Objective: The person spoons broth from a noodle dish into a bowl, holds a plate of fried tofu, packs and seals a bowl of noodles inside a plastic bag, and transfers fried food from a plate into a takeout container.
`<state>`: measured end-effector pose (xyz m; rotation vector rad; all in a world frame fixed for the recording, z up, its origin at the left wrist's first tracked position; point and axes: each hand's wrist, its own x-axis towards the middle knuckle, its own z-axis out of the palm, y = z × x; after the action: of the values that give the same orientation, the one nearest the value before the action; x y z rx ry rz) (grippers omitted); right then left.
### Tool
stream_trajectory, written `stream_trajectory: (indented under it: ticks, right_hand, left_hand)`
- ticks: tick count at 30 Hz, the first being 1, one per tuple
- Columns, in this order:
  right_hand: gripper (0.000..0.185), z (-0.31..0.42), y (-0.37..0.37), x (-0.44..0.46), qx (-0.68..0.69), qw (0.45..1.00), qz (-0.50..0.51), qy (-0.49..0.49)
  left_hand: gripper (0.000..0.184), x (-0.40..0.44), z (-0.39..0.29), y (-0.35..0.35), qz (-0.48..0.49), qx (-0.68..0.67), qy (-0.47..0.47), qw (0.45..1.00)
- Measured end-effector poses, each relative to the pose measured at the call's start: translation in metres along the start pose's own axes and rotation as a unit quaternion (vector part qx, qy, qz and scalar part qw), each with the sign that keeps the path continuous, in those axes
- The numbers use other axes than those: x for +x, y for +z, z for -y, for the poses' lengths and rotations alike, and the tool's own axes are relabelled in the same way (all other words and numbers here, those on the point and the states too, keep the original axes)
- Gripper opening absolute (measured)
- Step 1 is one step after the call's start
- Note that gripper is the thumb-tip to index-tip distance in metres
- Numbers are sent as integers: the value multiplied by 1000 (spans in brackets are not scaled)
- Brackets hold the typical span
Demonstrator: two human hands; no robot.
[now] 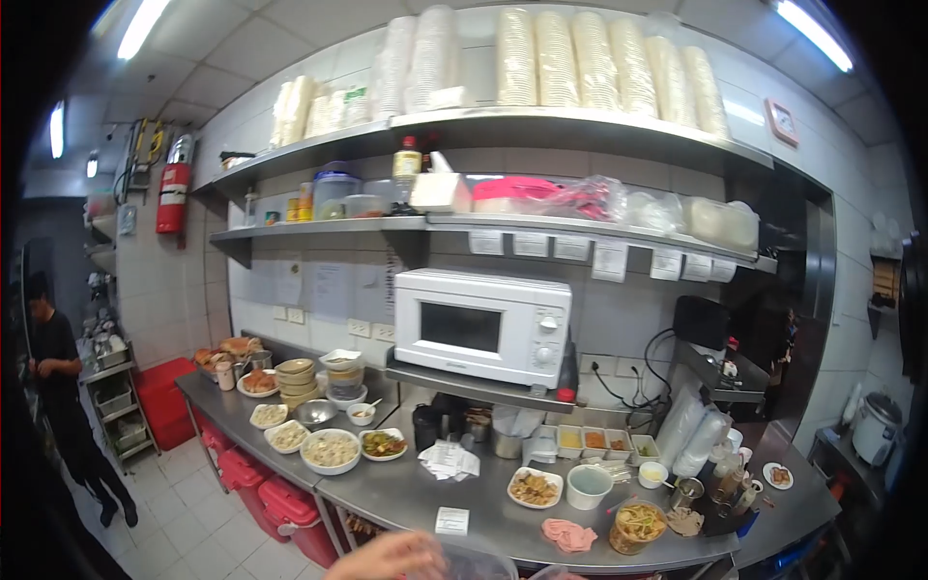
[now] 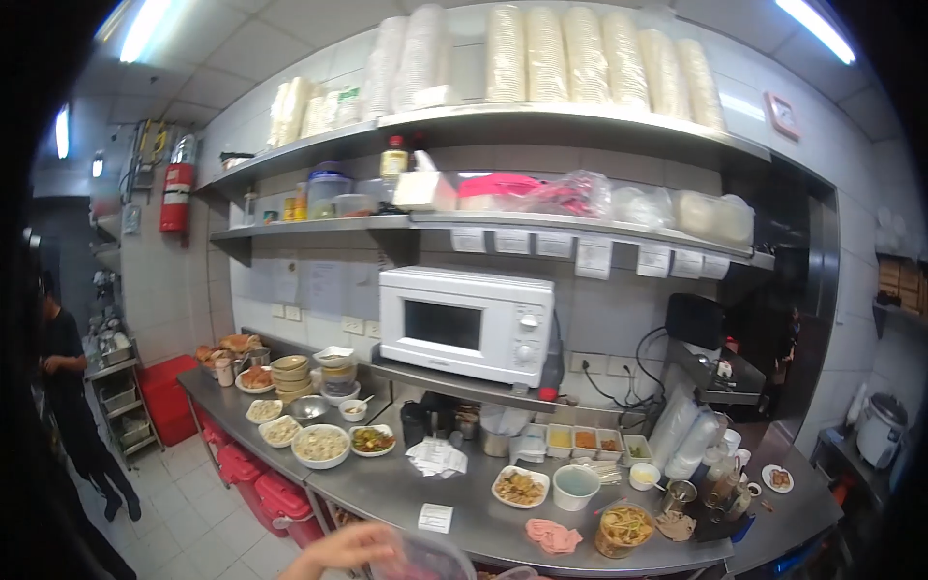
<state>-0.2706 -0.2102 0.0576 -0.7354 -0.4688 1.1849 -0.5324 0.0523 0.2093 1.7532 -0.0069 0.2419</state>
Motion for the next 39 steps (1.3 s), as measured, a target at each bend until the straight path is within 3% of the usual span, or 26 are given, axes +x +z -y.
stream_trajectory:
  ticks: [1, 2, 3, 6, 7, 9, 10, 12, 14, 15, 17, 20, 23, 25, 27, 28, 29, 30, 31, 32, 33, 34, 35, 36, 38, 39]
  right_hand:
    - [28, 17, -28, 2, -15, 999, -12, -29]
    - [27, 29, -48, 1, -31, 998, -25, -58]
    - [24, 55, -36, -9, -45, 992, -103, -56]
    - [24, 97, -74, -15, -48, 974, -101, -195]
    - [21, 120, -66, -29, -93, 968, -152, -177]
    - [20, 143, -84, -46, -93, 959, -153, -219]
    - [19, 151, -93, -54, -94, 954, -153, -241]
    - [15, 160, -111, -68, -98, 931, -207, -283]
    - [13, 160, -150, -88, -77, 920, -222, -315]
    - [13, 159, -163, -99, -79, 911, -235, -330]
    - [14, 158, -177, -118, -80, 889, -260, -368]
    - [16, 155, -168, -136, -40, 849, -316, -422]
    - [18, 147, -159, -144, -35, 806, -314, -501]
    - [21, 142, -157, -153, -56, 792, -303, -527]
    - [25, 131, -170, -167, -77, 757, -462, -455]
    - [11, 141, -163, -153, -153, 658, -467, -570]
    - [19, 141, -161, -154, -177, 597, -593, -510]
    - [24, 148, -146, -156, -211, 579, -641, -457]
    - [20, 153, -146, -156, -261, 564, -648, -441]
    - [20, 159, -143, -151, -287, 550, -655, -432]
    - [20, 160, -153, -145, -294, 541, -656, -436]
    - [20, 158, -163, -137, -319, 533, -657, -427]
    - [19, 153, -174, -126, -319, 538, -655, -424]
    - [19, 153, -186, -113, -323, 542, -644, -433]
    - [18, 152, -194, -83, -346, 552, -623, -434]
    - [18, 152, -198, -68, -371, 543, -616, -433]
  left_hand:
    - [19, 18, -10, -5, -51, -63, 35, 996]
    - [29, 41, -8, -17, -142, -11, 108, 984]
    - [28, 61, -40, -16, -163, -57, 134, 976]
    - [25, 131, -99, -12, -250, 55, 309, 916]
    - [26, 157, -113, -14, -223, 48, 352, 908]
    - [27, 206, -142, -10, -279, 120, 398, 866]
    - [26, 231, -159, -14, -262, 215, 446, 828]
    - [23, 282, -192, -19, -313, 303, 457, 776]
    - [23, 326, -241, -9, -331, 433, 549, 634]
    - [26, 350, -259, -10, -316, 445, 567, 618]
    - [32, 403, -293, -21, -329, 503, 578, 552]
    - [38, 482, -327, -34, -370, 578, 506, 523]
    - [40, 545, -335, -43, -383, 656, 390, 520]
    - [33, 606, -328, -80, -342, 688, 352, 535]
    - [28, 633, -333, -93, -278, 731, 255, 569]
    - [24, 650, -333, -107, -264, 797, 273, 470]
    - [22, 668, -334, -126, -224, 869, 211, 388]
    - [22, 672, -331, -130, -257, 832, 243, 427]
    - [23, 675, -322, -128, -342, 799, 320, 378]
    - [24, 684, -315, -139, -386, 723, 524, 231]
    - [29, 691, -304, -150, -390, 616, 501, 466]
    - [34, 649, -275, -89, -441, 535, 584, 423]
    - [35, 597, -242, -12, -377, 364, 608, 596]
    - [34, 581, -214, 0, -314, 322, 637, 626]
    - [35, 526, -137, 64, -286, 257, 552, 739]
    - [36, 513, -94, 83, -203, 198, 568, 773]
